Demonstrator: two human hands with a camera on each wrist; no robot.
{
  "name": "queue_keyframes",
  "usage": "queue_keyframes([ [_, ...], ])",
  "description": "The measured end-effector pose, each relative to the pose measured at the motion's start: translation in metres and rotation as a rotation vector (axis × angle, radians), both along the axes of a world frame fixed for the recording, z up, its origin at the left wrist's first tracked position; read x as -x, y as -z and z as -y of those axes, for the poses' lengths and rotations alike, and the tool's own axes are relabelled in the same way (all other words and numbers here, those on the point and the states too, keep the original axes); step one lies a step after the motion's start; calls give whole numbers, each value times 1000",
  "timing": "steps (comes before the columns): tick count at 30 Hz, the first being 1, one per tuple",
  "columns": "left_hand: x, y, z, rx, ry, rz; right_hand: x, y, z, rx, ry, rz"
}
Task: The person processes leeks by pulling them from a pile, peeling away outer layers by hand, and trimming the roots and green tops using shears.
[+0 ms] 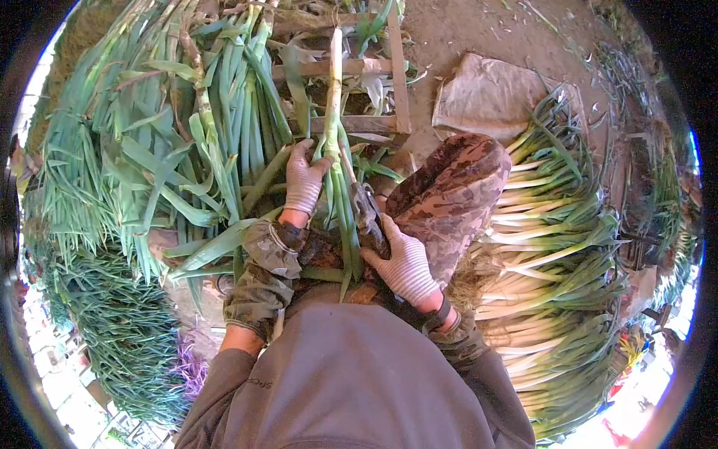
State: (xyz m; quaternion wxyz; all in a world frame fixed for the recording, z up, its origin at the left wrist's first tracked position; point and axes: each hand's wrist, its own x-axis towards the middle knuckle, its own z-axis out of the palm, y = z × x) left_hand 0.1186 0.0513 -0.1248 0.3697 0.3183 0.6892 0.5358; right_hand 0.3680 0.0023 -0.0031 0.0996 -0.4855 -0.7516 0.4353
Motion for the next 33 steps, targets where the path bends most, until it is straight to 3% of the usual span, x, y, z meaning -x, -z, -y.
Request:
queue_keyframes([
  [4,-3,-13,1,92,48,-254,2,-3,2,26,-34,75],
  [7,-3,-3,-1,37,44,-135,6,-1,1,58,-43,139],
  [13,-8,-22,0,164,33,-207,15,7,-5,54,-14,130],
  [16,-6,-8,0,84,28,-321,22,7,-6,62,-7,140],
  [19,-8,-9,1,131,42,-224,27,19,-14,-8,7,175],
  [29,-11,-18,1,74,43,-225,71,57,-70,-161,75,198],
  [32,-17,-23,1,211,68,-237,84,62,-100,-118,58,267],
  [33,-14,-18,1,83,55,-209,90,62,-110,-124,64,280],
])
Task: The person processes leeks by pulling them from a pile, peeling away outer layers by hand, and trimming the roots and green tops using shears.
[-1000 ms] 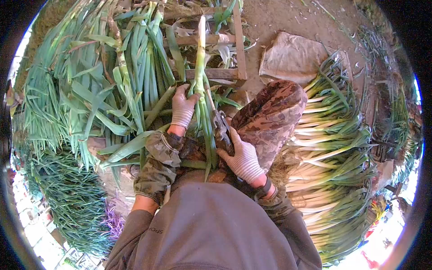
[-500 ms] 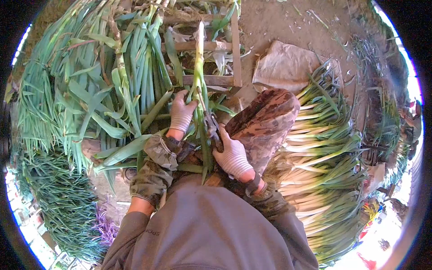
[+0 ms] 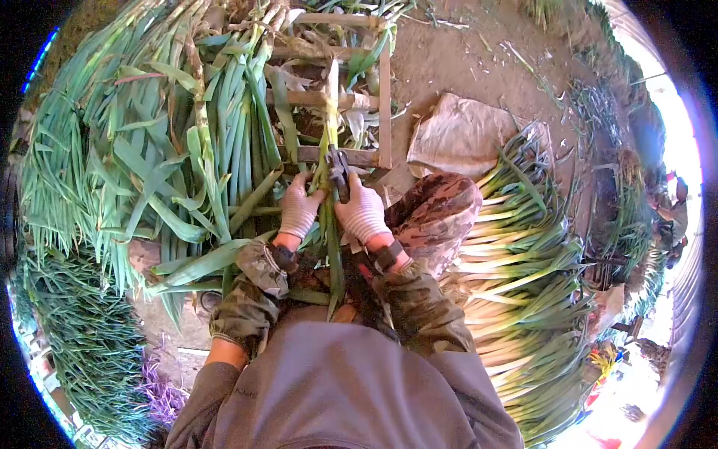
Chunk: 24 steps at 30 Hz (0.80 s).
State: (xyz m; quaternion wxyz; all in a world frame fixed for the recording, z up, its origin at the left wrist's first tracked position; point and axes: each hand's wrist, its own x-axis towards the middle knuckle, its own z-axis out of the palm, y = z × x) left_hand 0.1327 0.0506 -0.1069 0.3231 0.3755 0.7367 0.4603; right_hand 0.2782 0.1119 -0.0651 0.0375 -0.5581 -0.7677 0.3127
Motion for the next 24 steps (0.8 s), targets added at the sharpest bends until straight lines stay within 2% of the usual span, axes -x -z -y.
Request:
queue_keyframes([
  [3,0,9,0,20,-5,-90,14,1,-24,-27,33,19],
  [4,1,-20,-1,180,22,14,17,0,-32,-23,30,23],
  [7,-2,-16,1,129,12,-82,28,6,-59,-26,4,65],
  [11,2,7,2,12,15,-119,48,16,-99,-93,15,65],
  [14,2,-24,0,156,20,30,62,17,-130,-109,80,33],
  [17,6,-27,-5,185,39,-64,64,26,-156,-116,60,40],
  [21,0,-45,-10,59,47,-250,41,-6,-114,-18,-3,-151],
  [24,-7,-49,-12,-100,47,-355,6,4,-68,-14,12,-180],
])
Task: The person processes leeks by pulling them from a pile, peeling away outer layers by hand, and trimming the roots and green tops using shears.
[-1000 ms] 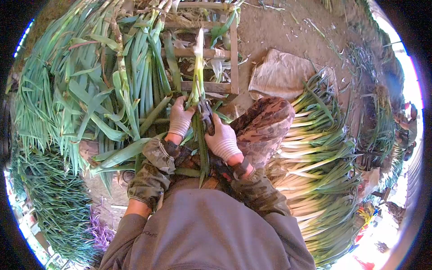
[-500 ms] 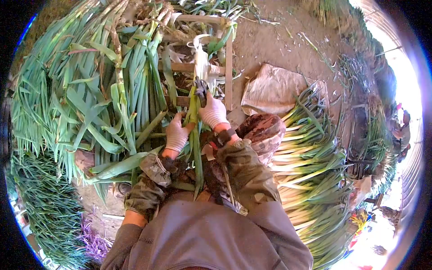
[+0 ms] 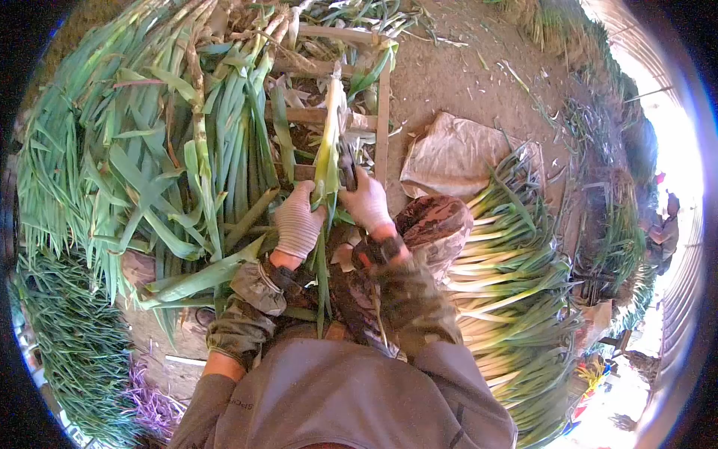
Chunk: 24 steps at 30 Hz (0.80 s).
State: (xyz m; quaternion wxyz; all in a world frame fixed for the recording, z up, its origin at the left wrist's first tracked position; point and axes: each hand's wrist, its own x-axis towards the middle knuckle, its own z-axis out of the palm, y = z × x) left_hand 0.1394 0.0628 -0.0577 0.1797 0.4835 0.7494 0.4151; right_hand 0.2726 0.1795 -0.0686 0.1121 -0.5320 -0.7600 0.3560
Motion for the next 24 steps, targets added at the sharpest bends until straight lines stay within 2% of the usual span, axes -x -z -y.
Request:
queue_keyframes([
  [2,-7,-9,-1,-49,42,-98,-23,-6,34,17,-22,-47],
  [5,-20,-8,-1,-148,85,-86,-49,-12,65,40,-25,-126],
  [9,-32,-3,3,-4,182,-233,-58,-44,81,158,-2,-75],
  [11,-45,28,6,15,131,-72,-65,-52,91,245,-11,-90],
  [12,-52,29,9,-6,72,57,-68,-46,93,162,16,-66],
  [15,-46,35,8,187,25,435,-76,-49,94,250,4,2],
  [17,-39,63,5,215,26,444,-78,-54,101,193,-34,-83],
  [18,-36,43,8,198,45,545,-81,-54,102,183,-27,-90],
  [20,-35,50,7,194,66,457,-90,-41,106,130,0,-172],
  [22,-36,52,4,206,68,366,-86,-57,112,161,-27,-120],
  [24,-34,52,5,221,83,593,-91,-59,121,136,-43,-119],
])
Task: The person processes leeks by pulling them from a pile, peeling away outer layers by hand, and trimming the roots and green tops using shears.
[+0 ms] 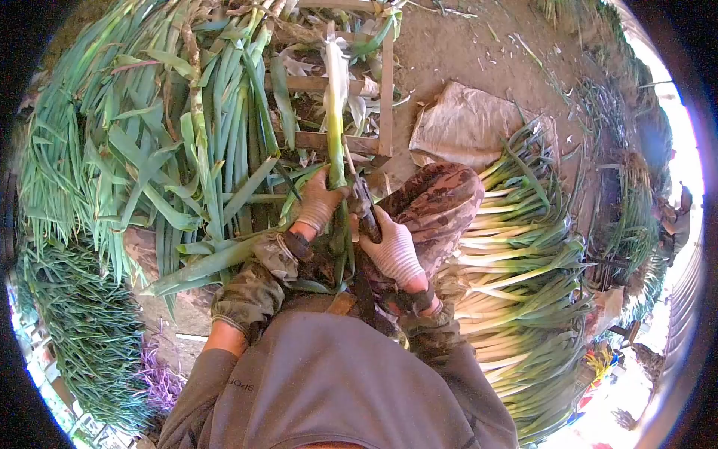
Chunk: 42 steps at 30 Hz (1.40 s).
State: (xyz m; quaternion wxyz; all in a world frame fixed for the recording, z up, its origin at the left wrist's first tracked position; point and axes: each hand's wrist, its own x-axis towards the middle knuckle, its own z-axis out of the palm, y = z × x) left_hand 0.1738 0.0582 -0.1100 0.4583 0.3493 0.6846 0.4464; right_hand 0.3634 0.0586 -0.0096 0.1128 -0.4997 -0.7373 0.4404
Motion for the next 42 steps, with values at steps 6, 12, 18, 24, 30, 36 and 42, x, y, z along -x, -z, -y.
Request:
queue_keyframes([
  [6,-4,-28,-2,-83,99,-144,-5,5,3,-16,77,-68],
  [12,-24,-45,-8,-208,11,-24,18,2,-46,-135,96,-161],
  [18,29,-35,-51,258,621,-673,79,-1,-85,-85,-48,-82],
  [24,155,-151,-88,258,142,-1203,101,-14,-93,26,-68,-48],
  [30,239,-141,-176,347,-1,-1647,116,-1,-66,142,-197,-154],
  [36,297,-71,-223,371,-93,-1631,97,3,-81,128,-80,-180],
  [42,254,-81,-180,265,43,-1715,90,-1,-69,221,-29,-256],
])
